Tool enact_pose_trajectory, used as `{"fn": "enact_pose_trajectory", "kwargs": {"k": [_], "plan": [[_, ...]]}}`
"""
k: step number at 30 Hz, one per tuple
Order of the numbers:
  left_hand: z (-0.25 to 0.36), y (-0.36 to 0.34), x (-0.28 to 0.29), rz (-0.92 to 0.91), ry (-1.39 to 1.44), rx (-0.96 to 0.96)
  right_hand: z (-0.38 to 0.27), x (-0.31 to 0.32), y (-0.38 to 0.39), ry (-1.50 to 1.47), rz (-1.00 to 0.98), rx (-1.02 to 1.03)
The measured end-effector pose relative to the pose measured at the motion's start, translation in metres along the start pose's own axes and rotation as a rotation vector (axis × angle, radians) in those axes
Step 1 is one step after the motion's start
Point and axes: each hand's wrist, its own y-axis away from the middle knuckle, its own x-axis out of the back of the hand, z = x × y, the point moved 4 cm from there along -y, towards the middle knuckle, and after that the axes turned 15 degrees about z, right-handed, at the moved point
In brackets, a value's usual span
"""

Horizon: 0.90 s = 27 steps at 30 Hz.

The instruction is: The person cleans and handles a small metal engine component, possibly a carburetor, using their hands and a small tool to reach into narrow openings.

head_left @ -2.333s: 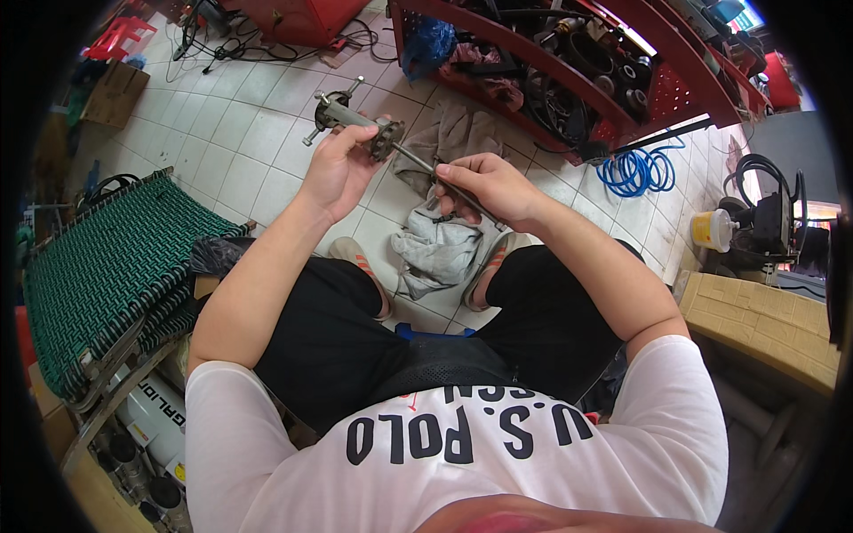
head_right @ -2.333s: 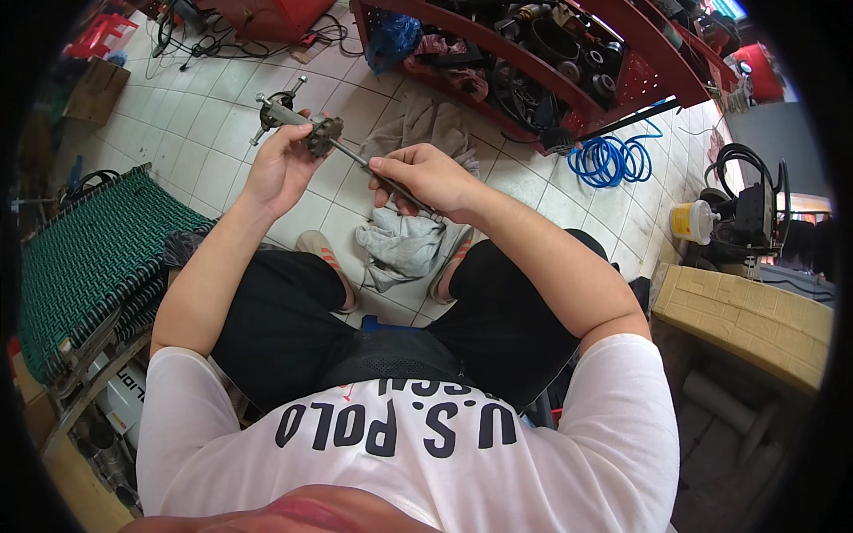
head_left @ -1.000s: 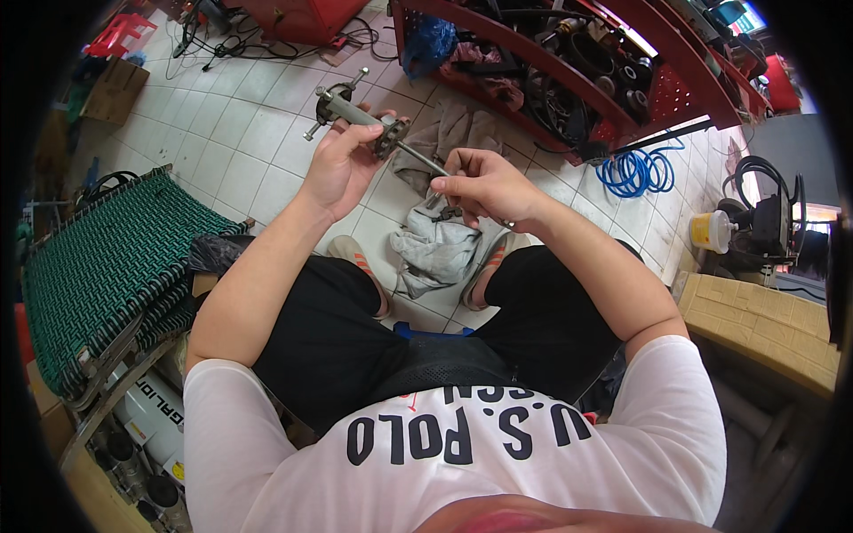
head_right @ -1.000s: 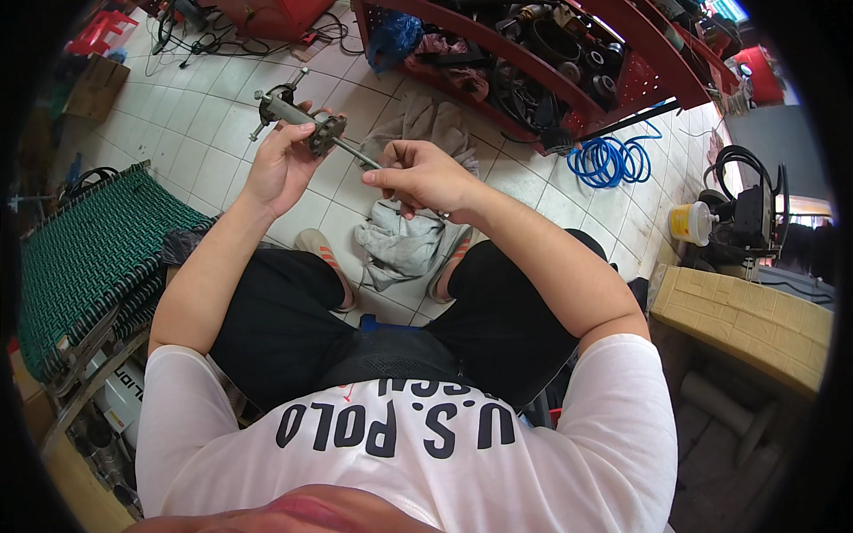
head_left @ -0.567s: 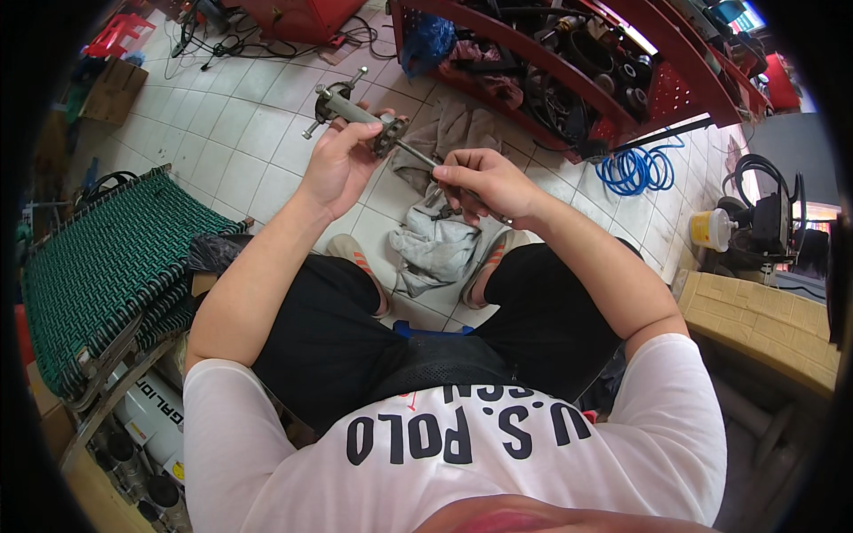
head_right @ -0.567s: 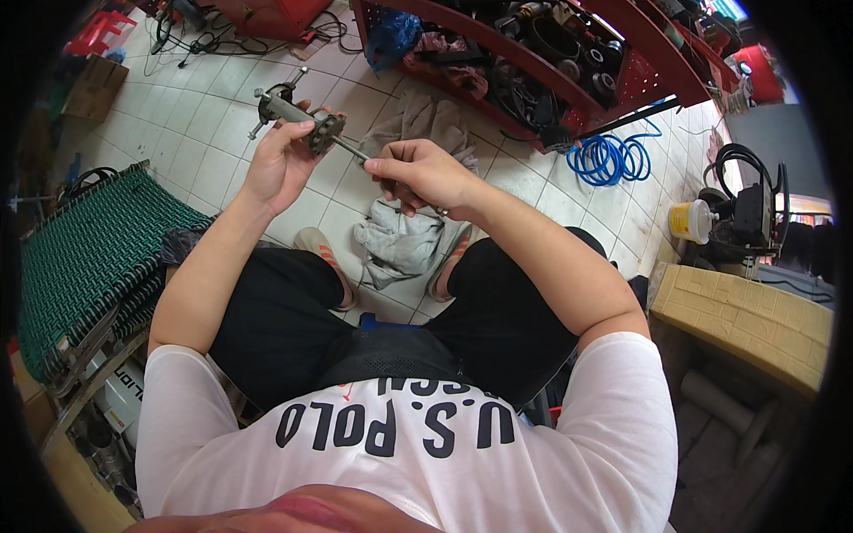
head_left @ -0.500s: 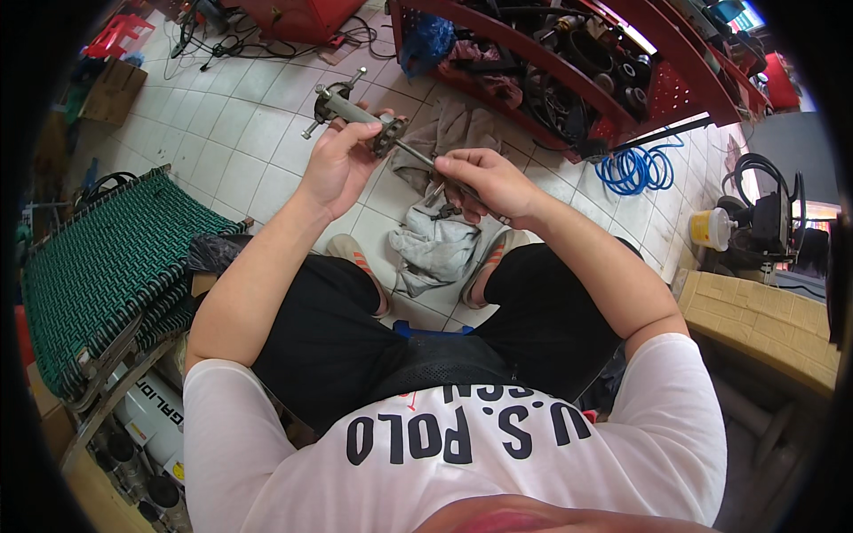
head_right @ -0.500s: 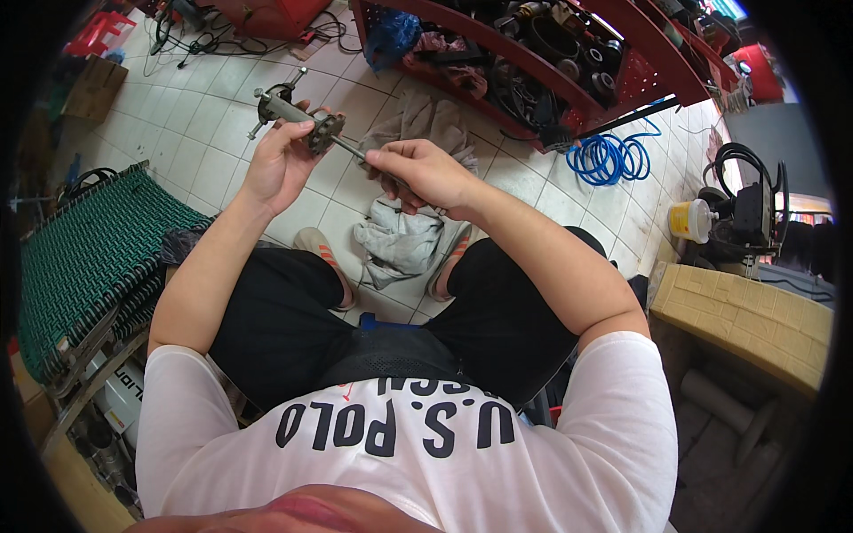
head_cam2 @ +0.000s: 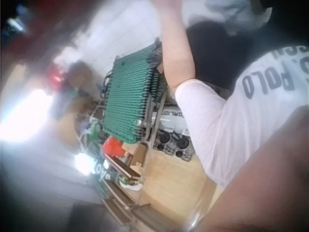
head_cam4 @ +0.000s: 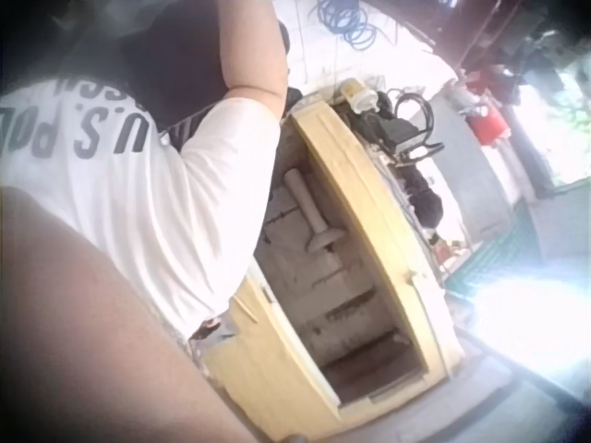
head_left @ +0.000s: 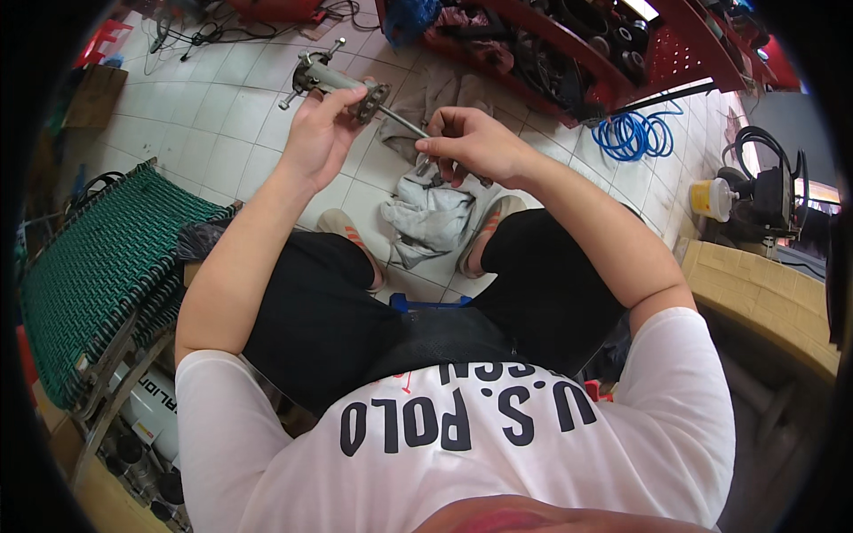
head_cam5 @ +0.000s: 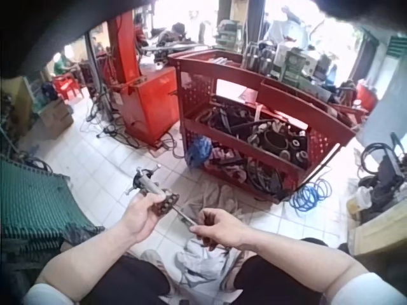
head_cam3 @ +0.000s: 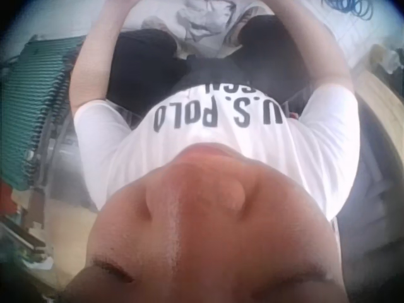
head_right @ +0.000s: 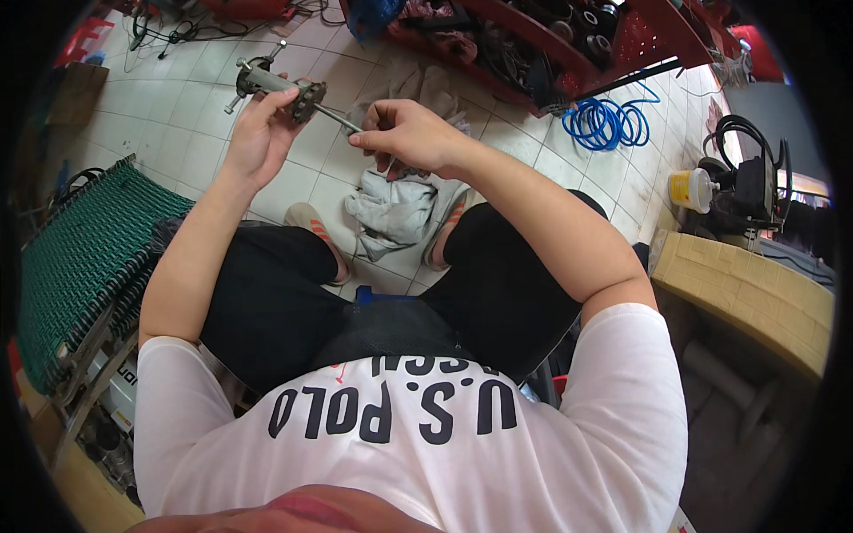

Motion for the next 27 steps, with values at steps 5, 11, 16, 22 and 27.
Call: {"fn": "enact_pose_trajectory", "kwargs": {"k": [5,11,16,22,27], "plan": [[-0.003,0.002,-0.003,0.031,-0.039,-0.01,-0.006,0.001,0.005,0.152,0.042,0.023],[-0.006,0.0,0.004,0.082,-0.037,-0.01,-0.01,0.001,0.005,0.148,-0.03,-0.001],[-0.005,-0.006,0.008,0.099,-0.014,0.072,0.001,0.007,-0.004,-0.013,-0.081,0.021],[-0.001,-0.004,0.009,0.131,-0.026,0.029,0.002,0.003,-0.003,0.003,-0.131,-0.02],[0.0,-0.003,0.007,0.125,-0.027,0.016,-0.001,0.001,-0.001,0.052,-0.123,0.003]]}}
